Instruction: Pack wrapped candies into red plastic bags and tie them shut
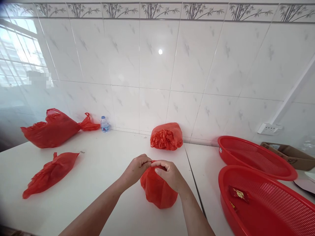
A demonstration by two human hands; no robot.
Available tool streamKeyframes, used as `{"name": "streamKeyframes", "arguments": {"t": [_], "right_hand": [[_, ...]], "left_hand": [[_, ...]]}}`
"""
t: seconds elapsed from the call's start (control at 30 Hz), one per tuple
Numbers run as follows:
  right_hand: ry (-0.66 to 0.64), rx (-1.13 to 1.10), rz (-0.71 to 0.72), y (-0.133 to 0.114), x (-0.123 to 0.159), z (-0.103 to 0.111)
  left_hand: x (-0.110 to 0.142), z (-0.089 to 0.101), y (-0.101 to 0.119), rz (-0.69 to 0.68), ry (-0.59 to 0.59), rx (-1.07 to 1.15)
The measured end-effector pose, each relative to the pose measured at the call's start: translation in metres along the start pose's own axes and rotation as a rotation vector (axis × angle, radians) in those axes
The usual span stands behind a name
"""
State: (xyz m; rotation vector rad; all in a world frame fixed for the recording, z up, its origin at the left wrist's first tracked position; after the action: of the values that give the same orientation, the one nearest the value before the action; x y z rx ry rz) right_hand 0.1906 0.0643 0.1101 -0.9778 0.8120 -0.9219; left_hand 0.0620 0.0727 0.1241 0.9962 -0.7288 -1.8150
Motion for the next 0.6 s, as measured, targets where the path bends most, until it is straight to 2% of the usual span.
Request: {"name": "streamKeyframes", "arguments": {"t": [0.13,0.2,0.27,0.43,0.5,0.6], "right_hand": [[0.291,0.204,-0.052,0.016,-0.004,0.021],[0.363,0.222,-0.079,0.023,-0.004,0.026],[0.321,0.158,-0.068,0.025,-0.004,0.021],[0.080,-0.117,-0.020,0.021,0.000,-0.003],[0.094,-0.219,-0.045,0.033,0.000,-0.002],[0.274,-0.221,-0.166,0.078,-0.001,0.020]], "left_hand": [[0.006,-0.006,-0.006,0.059,-0.029,-0.036],[0.009,-0.010,-0.008,0.076,-0.051,-0.031],[0.011,-0.013,-0.010,0.089,-0.058,-0.030],[0.016,-0.014,-0.019,0.117,-0.032,-0.026],[0.019,-0.012,-0.026,0.135,-0.015,-0.017],[0.027,-0.005,-0.041,0.176,-0.022,-0.011]]}}
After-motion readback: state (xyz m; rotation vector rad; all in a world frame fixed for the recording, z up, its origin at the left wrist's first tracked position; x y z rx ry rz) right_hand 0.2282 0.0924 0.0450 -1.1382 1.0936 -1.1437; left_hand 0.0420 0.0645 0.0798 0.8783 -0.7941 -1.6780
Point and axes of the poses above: each hand's wrist, its own x-axis away from the middle knuckle, its own z-axis out of the back of the hand, y = z × x, the point moved 9 cm from there along -x, towards the middle knuckle, and after that the axes turned 1 degree about -y, right-handed, at the moved point
